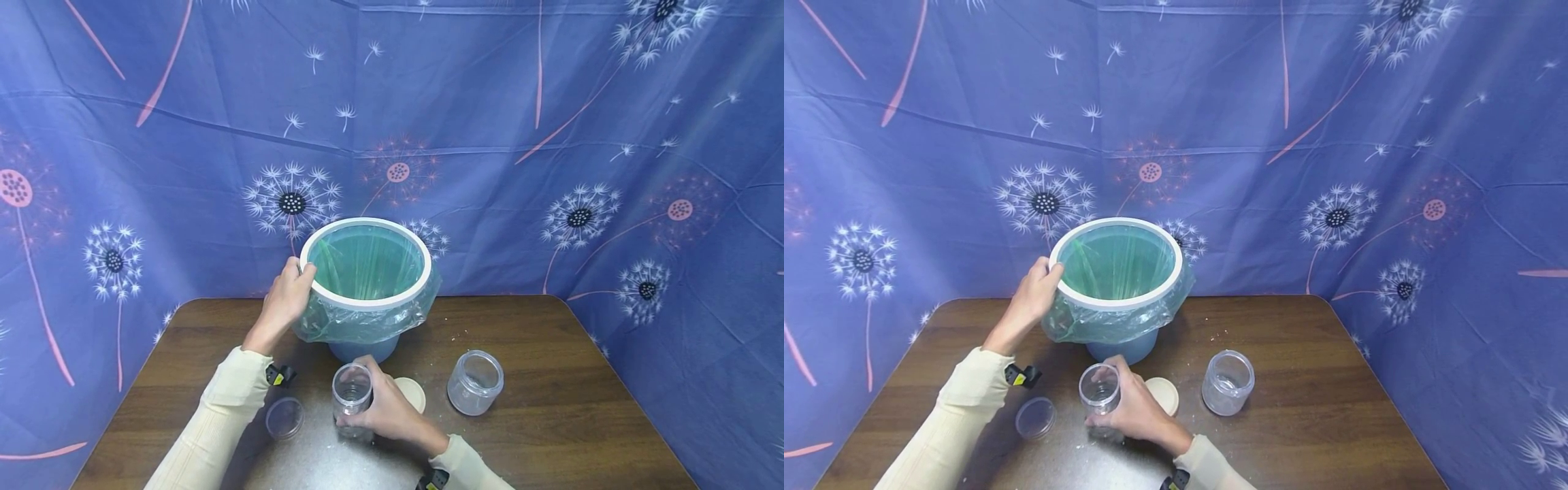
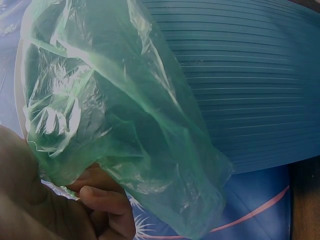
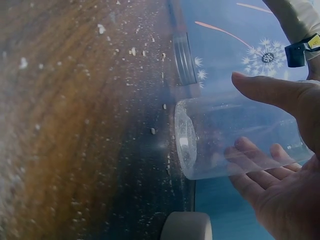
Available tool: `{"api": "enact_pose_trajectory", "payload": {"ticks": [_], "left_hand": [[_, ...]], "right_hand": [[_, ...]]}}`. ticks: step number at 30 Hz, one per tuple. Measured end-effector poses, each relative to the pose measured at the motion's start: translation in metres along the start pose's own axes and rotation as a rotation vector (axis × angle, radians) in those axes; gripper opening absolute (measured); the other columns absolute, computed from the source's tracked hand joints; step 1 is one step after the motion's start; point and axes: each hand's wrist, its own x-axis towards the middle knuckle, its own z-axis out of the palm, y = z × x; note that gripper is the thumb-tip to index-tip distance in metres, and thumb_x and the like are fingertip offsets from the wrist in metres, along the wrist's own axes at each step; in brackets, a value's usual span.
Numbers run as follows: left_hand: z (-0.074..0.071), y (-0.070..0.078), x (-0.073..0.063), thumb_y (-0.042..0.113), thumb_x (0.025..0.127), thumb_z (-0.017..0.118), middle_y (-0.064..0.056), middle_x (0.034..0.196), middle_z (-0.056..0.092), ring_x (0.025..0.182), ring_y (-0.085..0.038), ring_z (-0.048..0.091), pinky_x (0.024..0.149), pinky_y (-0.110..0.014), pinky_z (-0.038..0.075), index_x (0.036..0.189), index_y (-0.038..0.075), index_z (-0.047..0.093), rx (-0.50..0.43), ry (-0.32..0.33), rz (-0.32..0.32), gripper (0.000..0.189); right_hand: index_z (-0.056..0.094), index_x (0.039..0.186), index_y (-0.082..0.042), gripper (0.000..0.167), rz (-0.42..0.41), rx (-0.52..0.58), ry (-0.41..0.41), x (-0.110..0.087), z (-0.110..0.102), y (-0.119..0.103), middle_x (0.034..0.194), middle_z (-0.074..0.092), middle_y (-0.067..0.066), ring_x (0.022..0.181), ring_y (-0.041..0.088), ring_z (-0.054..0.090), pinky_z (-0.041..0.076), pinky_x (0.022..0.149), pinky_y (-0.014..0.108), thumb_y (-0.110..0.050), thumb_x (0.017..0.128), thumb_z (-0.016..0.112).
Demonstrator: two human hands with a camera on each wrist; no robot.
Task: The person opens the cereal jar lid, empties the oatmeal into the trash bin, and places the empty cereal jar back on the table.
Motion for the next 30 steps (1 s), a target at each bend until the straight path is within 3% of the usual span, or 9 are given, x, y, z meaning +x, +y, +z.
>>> {"api": "enact_pose_trajectory", "payload": {"ticks": [13, 21, 26, 30], "left_hand": [[0.000, 0.000, -0.002, 0.041, 0.107, 0.037, -0.017, 0.094, 0.056, 0.091, -0.037, 0.057, 0.078, -0.051, 0.042, 0.108, 0.007, 0.049, -0.002, 0.009, -0.006, 0.035], [0.000, 0.000, 0.001, 0.042, 0.107, 0.037, -0.020, 0.099, 0.061, 0.095, -0.039, 0.060, 0.082, -0.056, 0.043, 0.109, 0.007, 0.050, 0.023, 0.015, 0.000, 0.037], [0.000, -0.003, 0.002, 0.046, 0.108, 0.037, -0.023, 0.104, 0.066, 0.100, -0.045, 0.065, 0.085, -0.060, 0.044, 0.108, 0.007, 0.054, 0.069, 0.044, -0.002, 0.042], [0.002, -0.009, -0.001, 0.059, 0.110, 0.035, -0.021, 0.111, 0.072, 0.107, -0.046, 0.069, 0.089, -0.062, 0.046, 0.115, 0.007, 0.063, 0.085, 0.108, 0.015, 0.060]], "right_hand": [[0.051, 0.133, -0.012, 0.078, 0.026, 0.027, -0.023, 0.000, 0.005, 0.006, 0.124, 0.073, 0.000, 0.118, 0.020, 0.070, 0.051, 0.107, 0.037, -0.017, 0.073, 0.101], [0.043, 0.145, -0.014, 0.094, -0.001, 0.010, -0.003, -0.004, 0.003, 0.007, 0.134, 0.069, 0.007, 0.123, 0.025, 0.069, 0.050, 0.109, 0.042, -0.022, 0.072, 0.101], [0.041, 0.150, -0.012, 0.101, -0.008, 0.042, -0.008, -0.010, -0.003, 0.005, 0.142, 0.063, 0.002, 0.130, 0.021, 0.064, 0.047, 0.114, 0.040, -0.026, 0.071, 0.102], [0.041, 0.150, -0.003, 0.101, -0.047, 0.003, 0.042, -0.019, -0.010, 0.001, 0.144, 0.059, 0.004, 0.134, 0.022, 0.061, 0.046, 0.115, 0.042, -0.031, 0.074, 0.101]]}}
